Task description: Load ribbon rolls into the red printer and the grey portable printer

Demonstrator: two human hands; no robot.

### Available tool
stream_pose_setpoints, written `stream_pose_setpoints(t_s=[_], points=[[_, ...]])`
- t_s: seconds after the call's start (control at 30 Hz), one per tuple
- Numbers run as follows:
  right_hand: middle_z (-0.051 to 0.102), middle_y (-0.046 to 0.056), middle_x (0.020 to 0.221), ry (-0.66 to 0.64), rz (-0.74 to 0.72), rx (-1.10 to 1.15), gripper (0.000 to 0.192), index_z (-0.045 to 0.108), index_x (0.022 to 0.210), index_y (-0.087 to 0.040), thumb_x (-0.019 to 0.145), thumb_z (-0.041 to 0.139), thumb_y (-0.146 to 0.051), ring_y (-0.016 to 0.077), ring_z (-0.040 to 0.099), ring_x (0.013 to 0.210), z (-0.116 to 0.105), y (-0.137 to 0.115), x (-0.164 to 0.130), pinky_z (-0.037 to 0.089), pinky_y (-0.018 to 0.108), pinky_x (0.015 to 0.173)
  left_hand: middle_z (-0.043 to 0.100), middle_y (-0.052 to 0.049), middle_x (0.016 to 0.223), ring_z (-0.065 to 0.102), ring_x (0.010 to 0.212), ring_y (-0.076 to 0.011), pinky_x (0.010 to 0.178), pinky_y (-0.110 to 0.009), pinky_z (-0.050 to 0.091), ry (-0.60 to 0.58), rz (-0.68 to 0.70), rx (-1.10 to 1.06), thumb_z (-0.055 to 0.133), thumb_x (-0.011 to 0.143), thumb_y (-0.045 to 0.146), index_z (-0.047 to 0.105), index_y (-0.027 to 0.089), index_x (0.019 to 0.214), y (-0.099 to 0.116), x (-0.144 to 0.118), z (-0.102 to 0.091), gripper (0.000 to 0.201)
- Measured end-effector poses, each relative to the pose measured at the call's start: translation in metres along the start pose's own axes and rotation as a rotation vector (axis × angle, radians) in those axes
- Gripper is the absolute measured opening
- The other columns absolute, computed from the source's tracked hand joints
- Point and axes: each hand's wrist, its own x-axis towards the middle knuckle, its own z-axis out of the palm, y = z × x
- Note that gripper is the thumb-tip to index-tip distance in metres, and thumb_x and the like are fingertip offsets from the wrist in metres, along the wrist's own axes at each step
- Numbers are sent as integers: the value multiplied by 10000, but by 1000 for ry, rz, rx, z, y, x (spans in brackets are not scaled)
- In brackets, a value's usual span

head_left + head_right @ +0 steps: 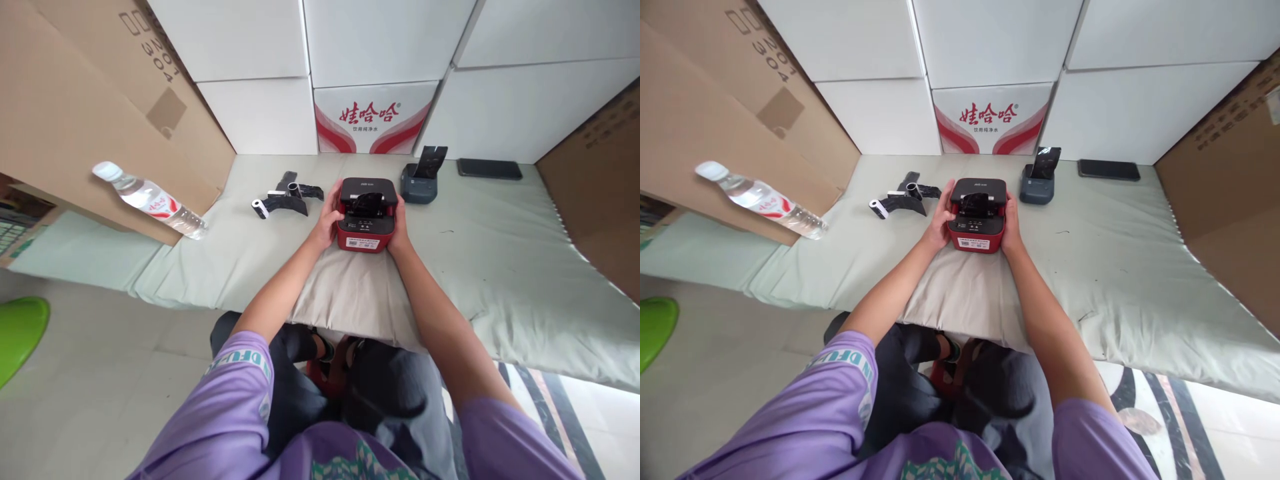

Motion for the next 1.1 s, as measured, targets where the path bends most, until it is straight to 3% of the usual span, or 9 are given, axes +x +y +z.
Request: stream_pose_setpoints(t_s=[0.13,0.37,0.67,0.97,1.1], points=[[635,80,1520,72,103,193,692,505,1476,-313,982,328,-763,240,639,1408,1,5,3,462,585,1251,420,0,1741,259,1689,-266,1360,-389,266,-21,60,-48,779,681,423,517,329,1522,-5,2,-3,885],[577,98,1587,21,129,51,789,443,1535,-304,967,262,-821,245,603,1452,-3,0,1,461,565,1262,446,-35,1717,280,1679,-283,1355,-396,265,-9,52,-27,799,678,480,562,317,1434,-4,2,-3,809],[591,114,1565,66,130,128,770,504,1452,-272,922,414,-823,277,597,1462,-5,-2,2,429,573,1291,547,-50,1637,374,1629,-311,1335,-406,296,-19,16,-35,782,657,478,620,291,1350,-4,2,-4,735],[568,62,1592,18,140,-64,870,443,1557,-353,932,179,-898,290,564,1478,-7,-5,3,479,628,1235,493,-17,1689,293,1668,-321,1353,-408,266,-22,36,-9,757,660,460,736,279,1201,-2,2,-5,571],[557,74,1620,13,184,-37,928,413,1577,-326,903,219,-933,309,530,1497,-6,-15,1,456,620,1257,550,-35,1643,370,1633,-313,1344,-421,288,30,15,-37,702,730,510,742,262,1159,1,1,-2,497]])
